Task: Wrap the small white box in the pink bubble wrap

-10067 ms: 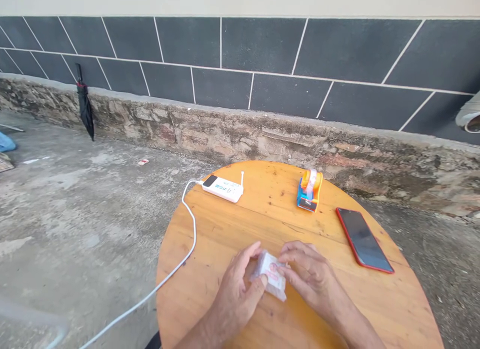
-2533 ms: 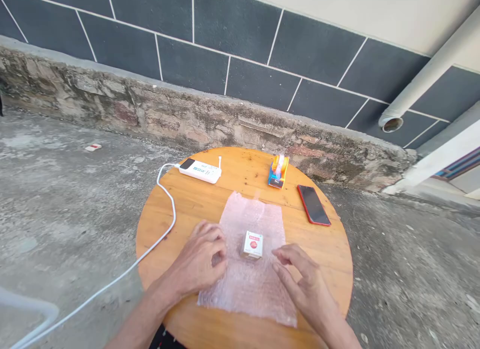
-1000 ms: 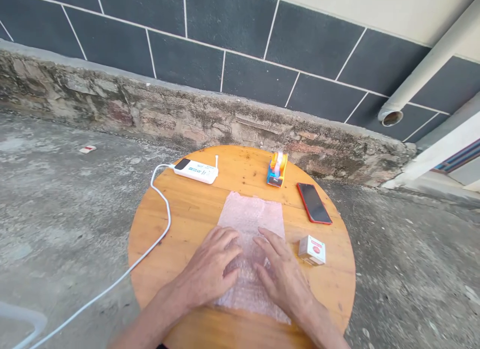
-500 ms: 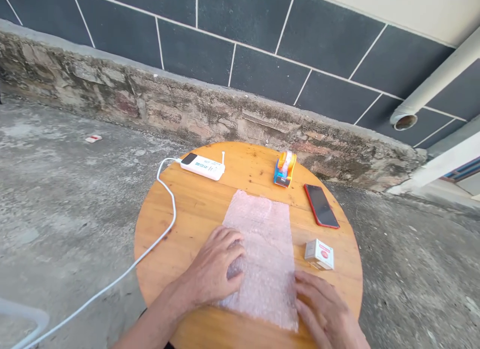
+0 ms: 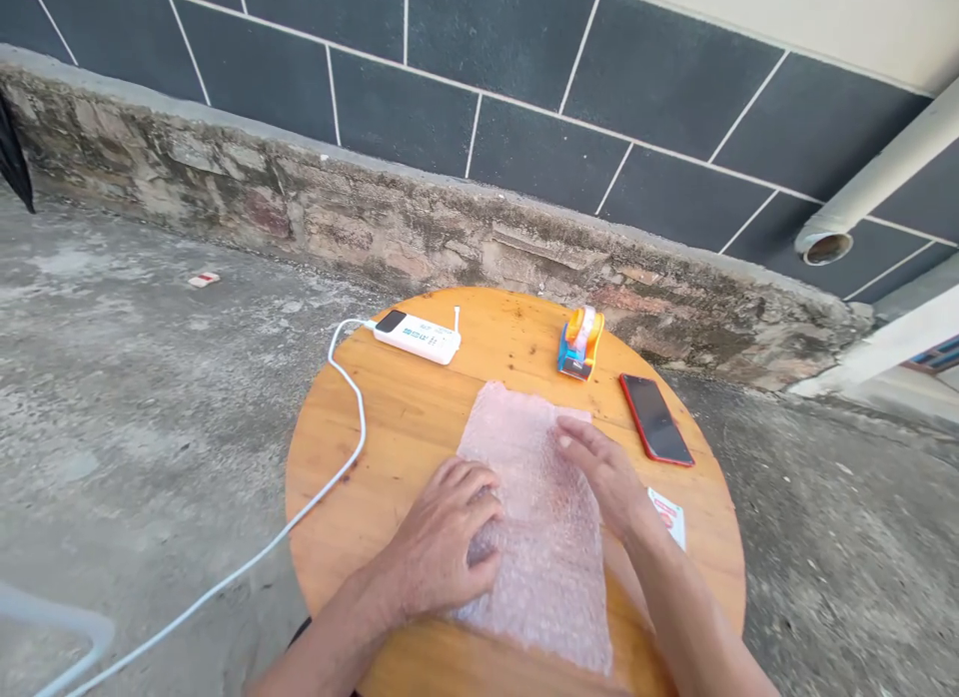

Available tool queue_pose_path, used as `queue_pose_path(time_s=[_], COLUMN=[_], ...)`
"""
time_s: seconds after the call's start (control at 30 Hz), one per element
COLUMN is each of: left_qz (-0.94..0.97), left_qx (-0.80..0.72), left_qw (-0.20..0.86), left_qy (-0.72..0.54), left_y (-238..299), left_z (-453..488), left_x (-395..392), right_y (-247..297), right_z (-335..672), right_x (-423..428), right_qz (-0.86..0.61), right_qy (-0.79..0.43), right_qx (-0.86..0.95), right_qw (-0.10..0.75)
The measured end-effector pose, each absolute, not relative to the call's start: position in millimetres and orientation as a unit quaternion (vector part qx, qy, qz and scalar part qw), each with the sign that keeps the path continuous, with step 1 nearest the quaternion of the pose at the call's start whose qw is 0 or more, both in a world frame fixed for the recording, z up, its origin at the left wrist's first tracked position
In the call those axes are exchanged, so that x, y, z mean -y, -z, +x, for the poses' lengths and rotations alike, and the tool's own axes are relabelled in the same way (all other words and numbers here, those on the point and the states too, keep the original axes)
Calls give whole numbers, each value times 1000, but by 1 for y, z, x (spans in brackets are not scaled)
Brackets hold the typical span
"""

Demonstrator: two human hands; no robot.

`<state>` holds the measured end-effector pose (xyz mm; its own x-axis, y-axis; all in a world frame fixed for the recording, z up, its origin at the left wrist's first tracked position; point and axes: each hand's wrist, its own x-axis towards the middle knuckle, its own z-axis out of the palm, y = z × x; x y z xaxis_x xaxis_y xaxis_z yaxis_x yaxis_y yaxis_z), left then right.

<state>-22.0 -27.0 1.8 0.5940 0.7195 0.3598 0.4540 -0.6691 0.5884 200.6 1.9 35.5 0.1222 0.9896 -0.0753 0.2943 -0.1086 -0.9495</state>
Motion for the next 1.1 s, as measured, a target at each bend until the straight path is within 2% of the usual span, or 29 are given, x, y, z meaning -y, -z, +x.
queue_pose_path(time_s=[0.1, 0.27, 0.47, 0.63, 0.7, 0.8, 0.87, 0.93, 1.03, 1.1], left_qz=[864, 860, 862, 857, 855, 854, 855, 857, 862, 863], left_qx=[-338, -345, -346, -352, -354, -351, -348, -344, -335, -330], left_qw=[223, 207, 204, 206, 209, 214, 216, 216, 211, 203], left_qy=[-300, -315, -309, -314, -317, -318, -318, -318, -317, -324], left_y=[-1, 0, -1, 0, 0, 0, 0, 1, 1, 1], left_z=[-22, -21, -21, -21, -21, -21, -22, -22, -23, -24], left_x=[27, 28, 27, 28, 28, 28, 28, 27, 27, 27], right_y=[-41, -40, -31, -32, -31, -30, -31, -36, -43, -45], right_z=[201, 185, 198, 172, 174, 203, 231, 254, 274, 281], right_x=[13, 51, 74, 87, 92, 107, 121, 134, 144, 140], right_qz=[-638, -539, -626, -529, -538, -613, -659, -711, -744, -749], right_qy=[-370, -542, -391, -541, -547, -453, -375, -266, -107, -61], right_qx=[513, 531, 517, 537, 524, 522, 544, 545, 548, 557], right_qw=[440, 365, 433, 375, 371, 383, 360, 355, 367, 354])
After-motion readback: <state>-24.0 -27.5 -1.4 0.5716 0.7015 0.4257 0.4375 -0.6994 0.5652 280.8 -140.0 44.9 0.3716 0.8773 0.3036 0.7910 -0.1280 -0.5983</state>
